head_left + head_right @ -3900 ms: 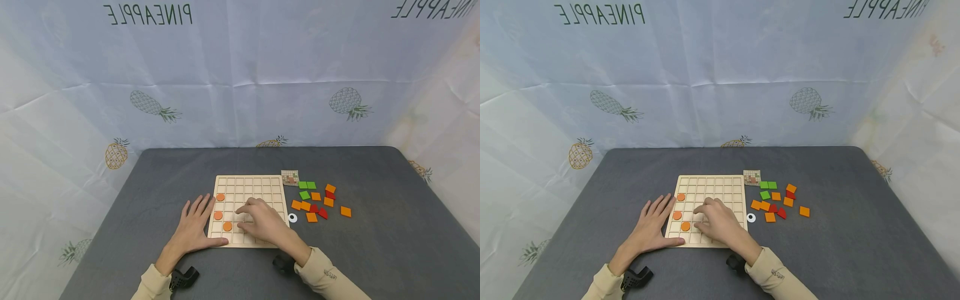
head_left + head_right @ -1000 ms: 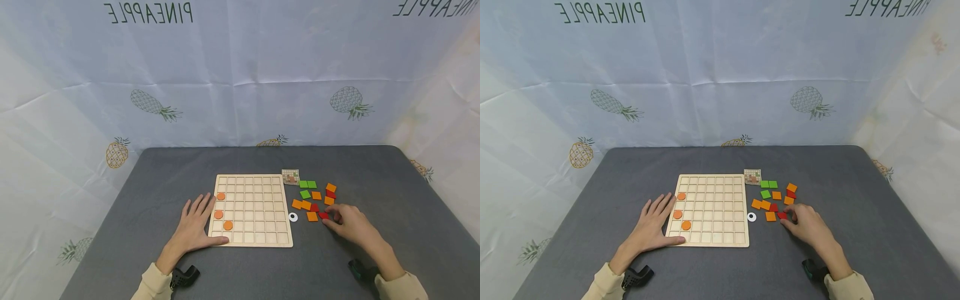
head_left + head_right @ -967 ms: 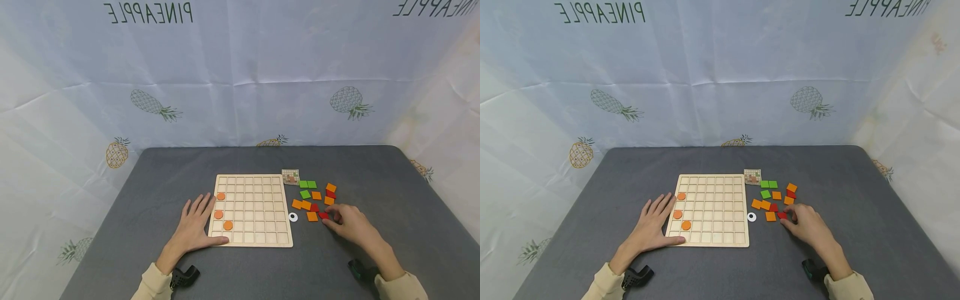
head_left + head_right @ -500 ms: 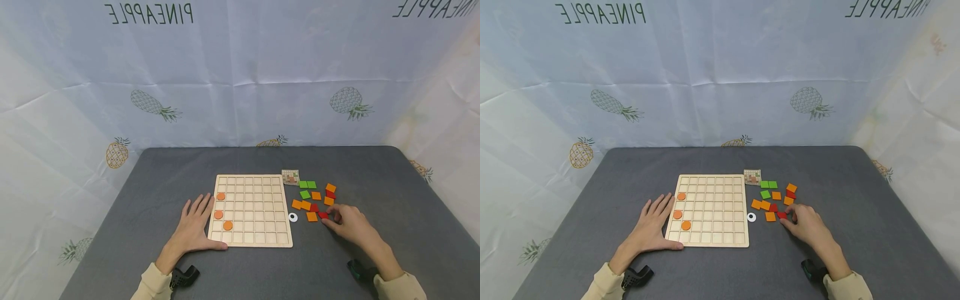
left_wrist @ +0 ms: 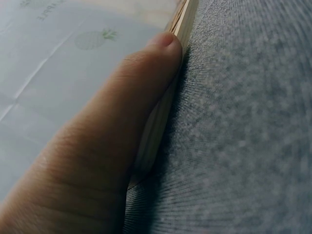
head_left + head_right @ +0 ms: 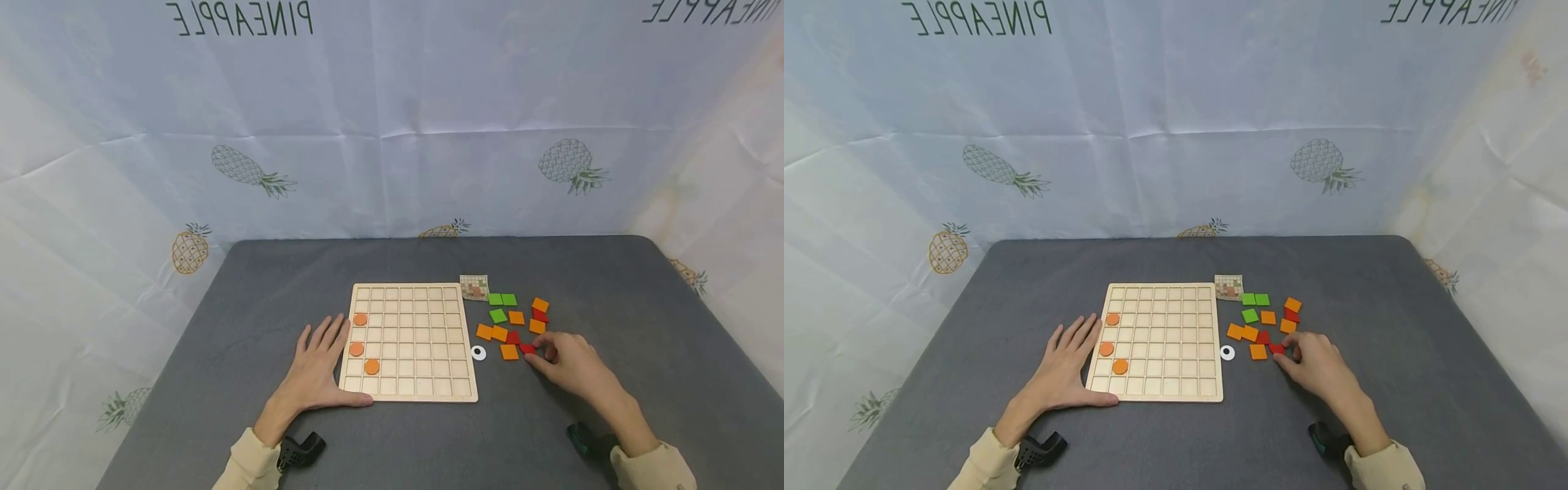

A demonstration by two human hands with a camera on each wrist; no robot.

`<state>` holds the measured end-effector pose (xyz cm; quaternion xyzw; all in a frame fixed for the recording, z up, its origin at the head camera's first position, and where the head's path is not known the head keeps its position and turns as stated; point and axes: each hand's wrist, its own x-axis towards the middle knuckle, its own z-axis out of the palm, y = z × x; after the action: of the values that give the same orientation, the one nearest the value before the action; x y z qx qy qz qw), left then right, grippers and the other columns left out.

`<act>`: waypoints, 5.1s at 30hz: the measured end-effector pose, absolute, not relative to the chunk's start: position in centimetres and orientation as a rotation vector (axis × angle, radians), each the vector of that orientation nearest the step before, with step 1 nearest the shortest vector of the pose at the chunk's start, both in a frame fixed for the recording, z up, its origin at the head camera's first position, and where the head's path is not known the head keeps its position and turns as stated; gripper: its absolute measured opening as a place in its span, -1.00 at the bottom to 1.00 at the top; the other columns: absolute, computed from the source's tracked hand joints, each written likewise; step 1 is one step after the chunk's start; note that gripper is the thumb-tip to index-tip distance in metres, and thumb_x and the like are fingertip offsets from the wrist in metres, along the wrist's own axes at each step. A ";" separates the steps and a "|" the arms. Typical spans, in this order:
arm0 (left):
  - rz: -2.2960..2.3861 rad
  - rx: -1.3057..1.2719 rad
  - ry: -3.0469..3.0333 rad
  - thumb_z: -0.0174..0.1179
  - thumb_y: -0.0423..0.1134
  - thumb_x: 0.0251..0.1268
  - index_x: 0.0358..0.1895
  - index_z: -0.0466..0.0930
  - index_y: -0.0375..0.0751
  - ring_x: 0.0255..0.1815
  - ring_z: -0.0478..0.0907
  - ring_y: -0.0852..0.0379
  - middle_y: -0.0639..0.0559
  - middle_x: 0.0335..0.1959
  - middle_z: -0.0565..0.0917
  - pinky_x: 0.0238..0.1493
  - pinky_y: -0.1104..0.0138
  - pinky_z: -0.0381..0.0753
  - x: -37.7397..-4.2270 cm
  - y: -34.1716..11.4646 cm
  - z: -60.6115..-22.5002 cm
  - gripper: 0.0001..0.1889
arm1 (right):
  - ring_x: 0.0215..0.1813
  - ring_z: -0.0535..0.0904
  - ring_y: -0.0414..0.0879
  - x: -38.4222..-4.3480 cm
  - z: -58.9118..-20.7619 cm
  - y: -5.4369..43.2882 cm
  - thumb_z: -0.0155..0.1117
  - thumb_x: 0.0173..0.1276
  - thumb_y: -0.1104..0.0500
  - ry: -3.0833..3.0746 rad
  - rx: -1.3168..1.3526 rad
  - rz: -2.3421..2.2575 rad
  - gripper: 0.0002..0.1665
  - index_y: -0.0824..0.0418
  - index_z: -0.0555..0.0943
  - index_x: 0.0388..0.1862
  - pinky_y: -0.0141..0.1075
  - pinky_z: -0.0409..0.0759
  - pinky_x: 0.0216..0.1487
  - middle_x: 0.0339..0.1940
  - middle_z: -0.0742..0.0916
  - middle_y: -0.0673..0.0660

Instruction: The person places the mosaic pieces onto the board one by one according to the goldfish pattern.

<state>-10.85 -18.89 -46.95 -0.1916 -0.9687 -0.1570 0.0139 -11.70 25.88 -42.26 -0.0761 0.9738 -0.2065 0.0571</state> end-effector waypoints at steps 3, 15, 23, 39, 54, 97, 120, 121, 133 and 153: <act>-0.504 -0.600 -3.019 0.21 0.75 -0.30 0.67 -0.02 -0.16 0.70 -0.01 -0.27 -0.18 0.70 0.06 0.56 -0.34 -0.11 -10.9 -18.9 -46.9 0.49 | -0.49 0.42 -0.17 -11.7 -42.2 25.9 0.52 0.24 0.11 2.958 -0.248 -0.634 -0.69 0.34 0.74 -0.20 -0.35 0.38 -0.47 -0.53 0.62 0.01; -0.482 -0.597 -3.042 0.15 0.79 -0.29 0.68 -0.03 -0.15 0.68 0.04 -0.29 -0.16 0.70 0.04 0.55 -0.32 -0.07 -11.0 -19.1 -46.5 0.49 | -0.50 0.41 -0.16 -11.9 -41.5 25.5 0.52 0.25 0.05 2.948 -0.232 -0.640 -0.64 0.32 0.75 -0.17 -0.35 0.35 -0.48 -0.54 0.61 0.00; -0.451 -0.589 -3.024 0.14 0.80 -0.32 0.69 -0.07 -0.12 0.68 0.05 -0.27 -0.15 0.70 0.07 0.54 -0.32 -0.04 -11.1 -19.2 -46.7 0.51 | -0.49 0.37 -0.15 -11.8 -40.2 23.8 0.55 0.21 0.06 2.964 -0.260 -0.665 -0.62 0.30 0.74 -0.13 -0.38 0.27 -0.50 -0.56 0.55 0.00; -0.529 -0.533 -3.129 0.24 0.75 -0.36 0.70 -0.14 -0.07 0.71 -0.11 -0.30 -0.18 0.72 -0.07 0.54 -0.39 -0.19 -11.5 -18.0 -46.2 0.53 | -0.52 0.39 -0.25 -12.1 -39.4 20.3 0.55 0.22 0.10 2.971 -0.469 -0.794 -0.77 0.18 0.77 -0.21 -0.41 0.35 -0.48 -0.60 0.55 -0.09; -0.481 -0.507 -3.099 0.22 0.74 -0.31 0.70 -0.12 -0.07 0.71 -0.06 -0.27 -0.17 0.72 -0.05 0.52 -0.43 -0.18 -11.6 -17.6 -46.5 0.49 | -0.55 0.33 -0.25 -12.2 -39.1 18.0 0.55 0.24 0.08 2.890 -0.541 -0.858 -0.80 0.14 0.75 -0.25 -0.43 0.29 -0.53 -0.61 0.50 -0.07; -0.517 -0.644 -3.056 -0.10 0.91 -0.32 0.68 -0.08 -0.17 0.71 -0.05 -0.26 -0.14 0.71 0.03 0.56 -0.38 -0.20 -13.4 -18.3 -46.8 0.54 | -0.47 0.43 -0.26 -12.7 -41.4 6.1 0.56 0.22 -0.06 2.869 -0.713 -0.760 -0.72 0.13 0.80 -0.32 -0.41 0.39 -0.49 -0.41 0.73 -0.02; -0.536 -0.665 -3.028 -0.18 0.93 -0.31 0.67 -0.03 -0.19 0.70 -0.02 -0.29 -0.17 0.70 0.06 0.55 -0.40 -0.17 -13.3 -18.3 -46.8 0.54 | -0.48 0.49 -0.22 -12.4 -42.2 5.7 0.65 0.09 -0.07 2.984 -0.722 -0.669 -0.70 0.10 0.78 -0.41 -0.37 0.40 -0.49 -0.49 0.68 -0.05; -0.534 -0.665 -3.025 -0.20 0.93 -0.31 0.67 -0.03 -0.20 0.70 -0.01 -0.29 -0.17 0.70 0.06 0.55 -0.41 -0.17 -13.3 -18.3 -46.8 0.54 | -0.47 0.49 -0.22 -12.4 -42.2 5.7 0.65 0.09 -0.07 2.982 -0.721 -0.672 -0.70 0.10 0.78 -0.41 -0.37 0.40 -0.49 -0.48 0.68 -0.04; -0.546 -0.673 -3.001 -0.25 0.94 -0.30 0.67 -0.02 -0.22 0.68 0.00 -0.31 -0.20 0.69 0.09 0.53 -0.42 -0.17 -13.4 -18.4 -47.1 0.54 | -0.49 0.46 -0.26 -12.5 -42.2 5.9 0.65 0.09 -0.09 2.976 -0.737 -0.686 -0.69 0.08 0.78 -0.40 -0.41 0.36 -0.51 -0.49 0.68 -0.06; -0.546 -0.646 -3.048 -0.12 0.91 -0.31 0.68 -0.07 -0.17 0.71 -0.05 -0.26 -0.14 0.71 0.03 0.56 -0.38 -0.21 -13.4 -18.3 -46.8 0.53 | -0.37 0.63 -0.17 -12.2 -42.1 5.9 0.64 0.11 0.00 2.969 -0.752 -0.697 -0.78 0.07 0.84 -0.33 -0.33 0.51 -0.44 -0.38 0.77 -0.02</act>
<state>-13.36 -18.35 -46.84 -0.2041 -0.9636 -0.1726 -0.0109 -12.16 5.92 -42.13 -0.2393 0.9452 -0.2220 0.0004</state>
